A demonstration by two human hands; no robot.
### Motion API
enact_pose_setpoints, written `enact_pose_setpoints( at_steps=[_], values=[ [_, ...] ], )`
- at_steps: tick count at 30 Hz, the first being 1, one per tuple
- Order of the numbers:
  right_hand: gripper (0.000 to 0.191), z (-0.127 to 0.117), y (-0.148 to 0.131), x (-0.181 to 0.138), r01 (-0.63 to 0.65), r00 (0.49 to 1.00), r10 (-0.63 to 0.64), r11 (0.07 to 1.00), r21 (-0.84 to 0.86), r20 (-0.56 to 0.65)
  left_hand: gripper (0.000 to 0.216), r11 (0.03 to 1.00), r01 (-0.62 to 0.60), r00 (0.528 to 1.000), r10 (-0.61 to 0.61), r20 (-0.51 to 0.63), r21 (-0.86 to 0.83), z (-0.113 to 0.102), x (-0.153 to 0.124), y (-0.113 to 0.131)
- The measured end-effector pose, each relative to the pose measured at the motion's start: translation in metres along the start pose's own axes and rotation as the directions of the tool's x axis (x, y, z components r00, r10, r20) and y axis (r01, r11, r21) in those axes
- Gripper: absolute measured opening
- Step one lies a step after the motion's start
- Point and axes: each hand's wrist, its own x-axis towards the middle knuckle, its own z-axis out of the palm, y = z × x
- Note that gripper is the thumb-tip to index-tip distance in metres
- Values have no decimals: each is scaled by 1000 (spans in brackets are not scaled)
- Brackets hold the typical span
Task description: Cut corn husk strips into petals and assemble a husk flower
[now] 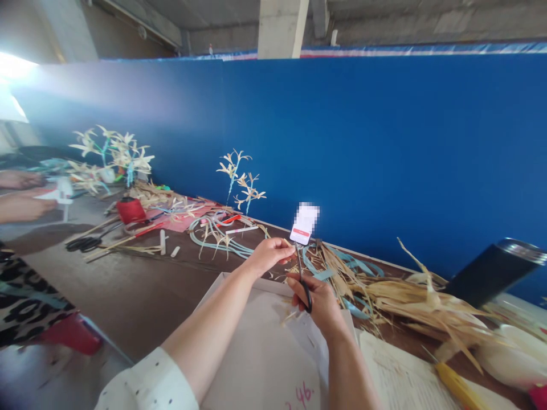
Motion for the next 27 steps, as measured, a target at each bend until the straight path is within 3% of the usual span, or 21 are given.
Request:
enact_pose_setpoints(
  at_steps=[8,13,27],
  values=[
    [48,-1,2,4,-19,985,49,983,181,-165,22,998,-50,999,49,-6,-39,2,-2,1],
    [47,-2,7,7,9,967,61,962,273,-248,16,994,11,1000,-14,-25,-110,6,-1,-1],
    [55,4,0,1,8,992,18,981,196,-128,10,999,-12,994,7,-113,-50,20,-2,3]
  ],
)
